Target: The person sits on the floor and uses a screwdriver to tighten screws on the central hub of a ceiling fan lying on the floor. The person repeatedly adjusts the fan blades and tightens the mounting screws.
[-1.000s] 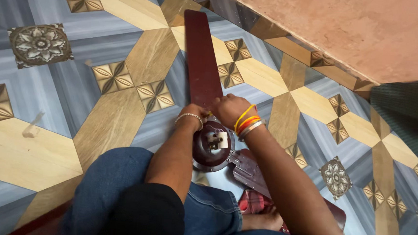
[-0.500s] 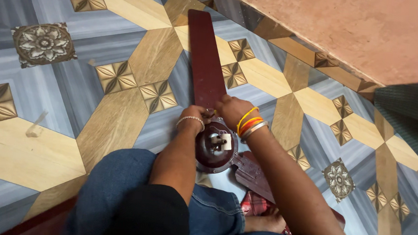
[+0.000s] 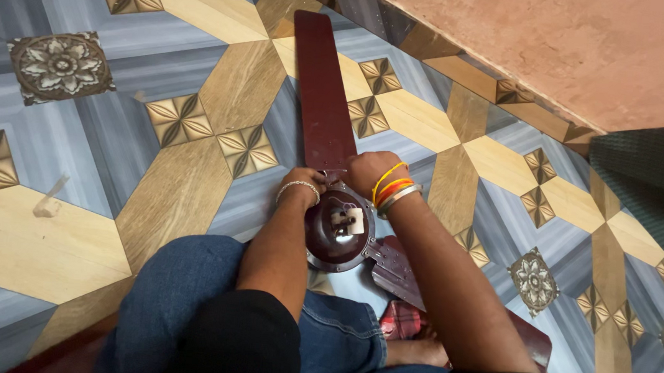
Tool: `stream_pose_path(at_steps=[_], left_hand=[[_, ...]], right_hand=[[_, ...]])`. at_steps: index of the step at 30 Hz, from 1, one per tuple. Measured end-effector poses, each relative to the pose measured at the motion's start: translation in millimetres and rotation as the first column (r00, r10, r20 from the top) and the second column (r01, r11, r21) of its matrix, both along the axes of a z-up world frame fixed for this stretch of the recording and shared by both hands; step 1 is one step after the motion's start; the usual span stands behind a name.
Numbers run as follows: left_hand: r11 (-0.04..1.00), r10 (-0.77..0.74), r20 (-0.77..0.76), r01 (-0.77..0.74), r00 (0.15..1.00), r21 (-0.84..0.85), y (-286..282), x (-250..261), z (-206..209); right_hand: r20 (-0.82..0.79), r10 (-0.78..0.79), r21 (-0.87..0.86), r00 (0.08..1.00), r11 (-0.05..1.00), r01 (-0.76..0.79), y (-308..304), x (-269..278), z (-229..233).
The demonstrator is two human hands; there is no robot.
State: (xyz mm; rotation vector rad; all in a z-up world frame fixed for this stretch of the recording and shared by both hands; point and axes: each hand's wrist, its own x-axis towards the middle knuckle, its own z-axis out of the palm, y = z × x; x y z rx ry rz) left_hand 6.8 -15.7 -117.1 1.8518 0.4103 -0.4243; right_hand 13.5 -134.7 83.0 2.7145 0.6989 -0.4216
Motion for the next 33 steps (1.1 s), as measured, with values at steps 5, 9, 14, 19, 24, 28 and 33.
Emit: stream_pose_path(at_steps=[5,9,14,19,24,28,33], left_hand=[[0.995,0.095,0.042,-0.096,0.995,0.017,1.8,-8.3,20.5],[0.997,0.070,0.252,-0.063,0.965,-0.037,-4.1,-19.2,33.7],[0.998,0.054,0.222,-0.060,0.974,0.020,-5.9,-21.5,44.8],[0.983,-0.038,0.172,0.006,0.984,0.181,-3.7,-24.0,54.0],[0.985,-0.034,0.225,-0.005,0.974,0.172,-0.1,-27.8,56.4],[0.991,-0.015,0.172,-0.009,0.985,0.137,1.2,-26.6,58.9],[0.991,-0.011,0.214,-0.017,0.977,0.131,0.1,-29.9,60.3]], right_hand=[[0.002,-0.046,0.009,0.999,0.999,0.046,2.2,-1.4,-2.3],[0.012,-0.095,0.064,0.995,0.994,0.094,5.3,-4.9,-2.9],[-0.020,-0.055,0.323,0.998,0.945,0.058,1.7,-10.7,-2.9],[-0.011,0.010,0.112,1.000,0.994,-0.009,2.4,-8.8,-5.0],[0.011,-0.160,0.147,0.987,0.977,0.157,12.1,-10.3,9.1],[0.014,-0.313,0.190,0.950,0.933,0.305,16.2,-17.1,13.7],[0.176,-0.112,0.681,0.978,0.731,-0.039,2.9,-33.0,-11.0]])
